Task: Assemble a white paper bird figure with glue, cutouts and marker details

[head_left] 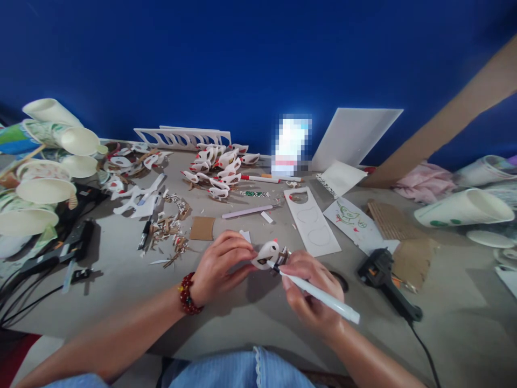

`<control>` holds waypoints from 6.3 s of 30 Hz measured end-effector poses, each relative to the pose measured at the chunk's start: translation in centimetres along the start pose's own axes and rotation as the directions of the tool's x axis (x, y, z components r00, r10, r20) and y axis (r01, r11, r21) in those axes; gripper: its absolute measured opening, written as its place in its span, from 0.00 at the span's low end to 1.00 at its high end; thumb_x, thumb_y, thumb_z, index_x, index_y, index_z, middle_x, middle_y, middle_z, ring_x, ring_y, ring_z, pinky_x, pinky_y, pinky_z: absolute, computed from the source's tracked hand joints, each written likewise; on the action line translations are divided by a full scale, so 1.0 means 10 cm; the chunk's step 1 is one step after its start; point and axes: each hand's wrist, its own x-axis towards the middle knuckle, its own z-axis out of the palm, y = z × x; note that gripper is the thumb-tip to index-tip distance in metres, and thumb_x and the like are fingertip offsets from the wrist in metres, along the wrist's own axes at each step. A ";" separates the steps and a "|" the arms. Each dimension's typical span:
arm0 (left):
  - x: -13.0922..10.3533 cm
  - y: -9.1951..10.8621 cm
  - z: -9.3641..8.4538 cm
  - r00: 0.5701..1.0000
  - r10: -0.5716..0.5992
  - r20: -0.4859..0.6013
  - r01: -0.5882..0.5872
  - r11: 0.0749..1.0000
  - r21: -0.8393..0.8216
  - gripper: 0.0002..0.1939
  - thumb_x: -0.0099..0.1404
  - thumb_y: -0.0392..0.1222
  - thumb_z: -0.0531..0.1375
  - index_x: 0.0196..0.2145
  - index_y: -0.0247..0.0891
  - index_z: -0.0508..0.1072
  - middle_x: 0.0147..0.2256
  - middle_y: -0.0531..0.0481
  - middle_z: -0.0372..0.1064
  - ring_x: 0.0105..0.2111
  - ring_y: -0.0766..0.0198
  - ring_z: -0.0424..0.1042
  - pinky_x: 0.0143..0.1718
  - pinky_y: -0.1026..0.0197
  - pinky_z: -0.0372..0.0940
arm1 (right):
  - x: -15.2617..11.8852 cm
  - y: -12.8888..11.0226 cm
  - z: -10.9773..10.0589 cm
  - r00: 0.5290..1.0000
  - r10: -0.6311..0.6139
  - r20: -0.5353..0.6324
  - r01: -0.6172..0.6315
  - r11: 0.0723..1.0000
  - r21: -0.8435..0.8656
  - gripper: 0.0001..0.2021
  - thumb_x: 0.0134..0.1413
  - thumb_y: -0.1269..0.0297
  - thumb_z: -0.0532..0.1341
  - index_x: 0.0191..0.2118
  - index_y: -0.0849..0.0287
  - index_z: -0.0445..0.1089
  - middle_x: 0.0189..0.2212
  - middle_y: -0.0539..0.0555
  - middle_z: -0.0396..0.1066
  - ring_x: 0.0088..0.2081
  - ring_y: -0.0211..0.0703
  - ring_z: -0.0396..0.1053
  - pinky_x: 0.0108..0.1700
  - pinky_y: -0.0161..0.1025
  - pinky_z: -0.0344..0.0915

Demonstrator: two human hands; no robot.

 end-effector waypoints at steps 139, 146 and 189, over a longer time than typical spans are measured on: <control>0.01 0.02 -0.02 1.000 0.002 -0.014 -0.002 1.000 0.016 0.10 0.62 0.36 0.64 0.42 0.40 0.71 0.38 0.46 0.75 0.41 0.59 0.71 0.44 0.55 0.68 | -0.03 0.03 -0.01 1.000 -0.011 0.004 0.011 1.000 0.002 0.14 0.47 0.79 0.58 0.39 0.55 0.70 0.23 0.48 0.69 0.28 0.41 0.68 0.32 0.40 0.66; -0.01 0.00 -0.02 1.000 -0.006 -0.010 0.006 1.000 0.019 0.11 0.62 0.35 0.64 0.42 0.40 0.71 0.38 0.46 0.74 0.42 0.59 0.70 0.45 0.54 0.68 | -0.06 0.07 -0.01 1.000 -0.004 -0.001 0.004 1.000 0.022 0.15 0.46 0.80 0.58 0.39 0.56 0.70 0.24 0.49 0.66 0.28 0.40 0.65 0.32 0.41 0.65; 0.09 -0.16 -0.12 0.943 -0.156 0.295 0.126 0.985 0.120 0.10 0.61 0.49 0.64 0.38 0.44 0.79 0.49 0.45 0.69 0.52 0.53 0.62 0.54 0.48 0.58 | 0.11 0.34 -0.22 0.986 -0.043 -0.160 0.010 0.980 -0.201 0.17 0.63 0.69 0.54 0.57 0.54 0.62 0.44 0.57 0.73 0.42 0.47 0.71 0.46 0.46 0.68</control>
